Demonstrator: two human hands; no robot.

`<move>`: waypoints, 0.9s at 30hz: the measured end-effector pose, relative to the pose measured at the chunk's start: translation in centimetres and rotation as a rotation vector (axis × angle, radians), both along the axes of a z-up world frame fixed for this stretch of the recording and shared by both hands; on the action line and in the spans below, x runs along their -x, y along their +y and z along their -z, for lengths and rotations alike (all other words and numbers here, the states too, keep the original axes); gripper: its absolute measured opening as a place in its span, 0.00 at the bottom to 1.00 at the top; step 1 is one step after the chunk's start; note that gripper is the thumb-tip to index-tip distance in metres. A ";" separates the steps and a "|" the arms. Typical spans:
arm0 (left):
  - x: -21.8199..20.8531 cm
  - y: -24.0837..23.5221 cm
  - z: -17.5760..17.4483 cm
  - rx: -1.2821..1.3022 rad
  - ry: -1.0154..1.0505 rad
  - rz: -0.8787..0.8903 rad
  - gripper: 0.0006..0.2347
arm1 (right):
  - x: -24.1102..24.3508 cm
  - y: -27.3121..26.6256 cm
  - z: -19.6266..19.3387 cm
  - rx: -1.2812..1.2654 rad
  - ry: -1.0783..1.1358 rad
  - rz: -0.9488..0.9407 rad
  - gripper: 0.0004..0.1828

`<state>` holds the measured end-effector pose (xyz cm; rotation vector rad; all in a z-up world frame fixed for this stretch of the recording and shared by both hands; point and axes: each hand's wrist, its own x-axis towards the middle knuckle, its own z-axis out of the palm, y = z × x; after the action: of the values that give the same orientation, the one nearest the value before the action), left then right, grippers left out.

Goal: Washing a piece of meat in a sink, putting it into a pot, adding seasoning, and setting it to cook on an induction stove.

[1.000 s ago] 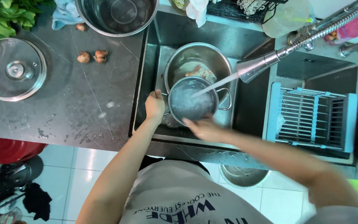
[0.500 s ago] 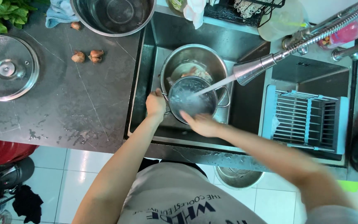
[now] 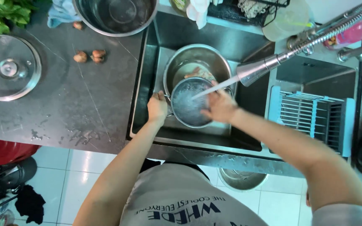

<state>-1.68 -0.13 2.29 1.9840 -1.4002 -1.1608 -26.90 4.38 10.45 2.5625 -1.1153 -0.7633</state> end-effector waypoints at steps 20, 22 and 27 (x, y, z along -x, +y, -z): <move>1.2 0.5 5.4 0.101 -0.075 -0.044 0.20 | -1.2 1.0 4.1 -0.859 -0.228 0.525 0.37; 1.4 1.1 2.6 0.051 -0.030 -0.051 0.20 | -2.4 1.2 7.0 -0.650 -0.269 0.602 0.35; 1.6 0.6 1.0 -0.134 0.120 -0.102 0.20 | -4.7 0.9 16.9 -0.648 -0.572 0.864 0.30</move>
<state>-3.23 0.46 1.31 2.0137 -1.1751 -1.3343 -22.23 5.29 -6.43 2.8344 -2.6273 -0.6091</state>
